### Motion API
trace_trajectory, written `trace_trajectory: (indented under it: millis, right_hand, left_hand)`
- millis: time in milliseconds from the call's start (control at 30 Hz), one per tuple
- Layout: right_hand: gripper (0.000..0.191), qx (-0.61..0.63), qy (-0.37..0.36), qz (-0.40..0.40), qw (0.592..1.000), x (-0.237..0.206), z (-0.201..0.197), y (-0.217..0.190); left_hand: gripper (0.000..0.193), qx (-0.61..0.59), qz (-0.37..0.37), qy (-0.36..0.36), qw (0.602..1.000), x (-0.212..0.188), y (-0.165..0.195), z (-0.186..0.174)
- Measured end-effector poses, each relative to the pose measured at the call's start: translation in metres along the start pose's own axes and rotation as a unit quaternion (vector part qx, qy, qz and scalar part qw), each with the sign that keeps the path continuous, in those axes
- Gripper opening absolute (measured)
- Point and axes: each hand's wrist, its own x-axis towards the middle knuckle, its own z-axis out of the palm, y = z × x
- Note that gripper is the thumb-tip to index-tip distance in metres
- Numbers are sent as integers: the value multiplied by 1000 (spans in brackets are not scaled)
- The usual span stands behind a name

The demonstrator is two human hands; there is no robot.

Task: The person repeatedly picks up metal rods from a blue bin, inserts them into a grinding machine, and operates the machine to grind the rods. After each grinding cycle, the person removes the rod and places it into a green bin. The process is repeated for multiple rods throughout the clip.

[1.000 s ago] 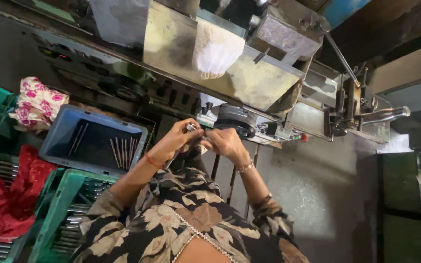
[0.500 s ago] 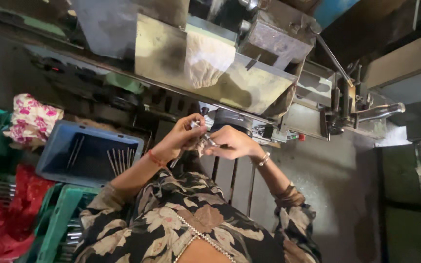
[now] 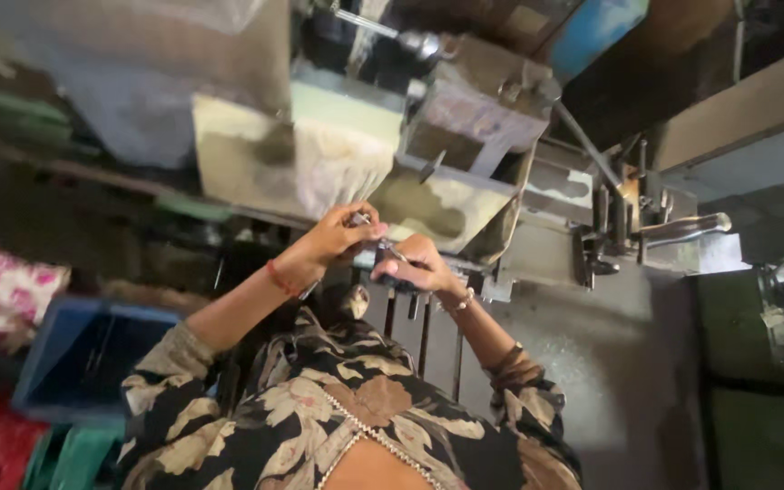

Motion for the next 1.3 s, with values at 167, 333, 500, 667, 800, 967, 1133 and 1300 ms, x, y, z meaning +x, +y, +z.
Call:
trace_trajectory:
  millis: [167, 333, 500, 667, 800, 967, 1133, 1300]
  right_hand:
    - [23, -37, -53, -4, 998, 31, -122, 1]
    - [12, -623, 130, -30, 771, 5, -253, 46]
    - [31, -621, 509, 58, 593, -53, -443, 74]
    - [56, -528, 485, 367, 593, -79, -495, 95]
    - [62, -537, 461, 410, 576, -71, -497, 113]
    - [60, -543, 508, 435, 508, -72, -485, 132]
    - [58, -560, 521, 428, 481, -82, -487, 148]
    - [54, -574, 510, 385, 512, -83, -517, 151]
  left_hand:
    - [20, 54, 50, -105, 992, 120, 29, 22]
    - [17, 43, 39, -99, 993, 302, 73, 3]
    - [22, -111, 39, 246, 962, 437, 130, -32]
    - [43, -129, 60, 405, 903, 477, 146, -60]
    - [36, -150, 73, 381, 910, 486, 150, -72]
    - [27, -168, 79, 345, 920, 494, 146, -89]
    - [22, -231, 57, 348, 907, 504, 138, -99]
    - [26, -267, 170, 390, 865, 516, 133, -97]
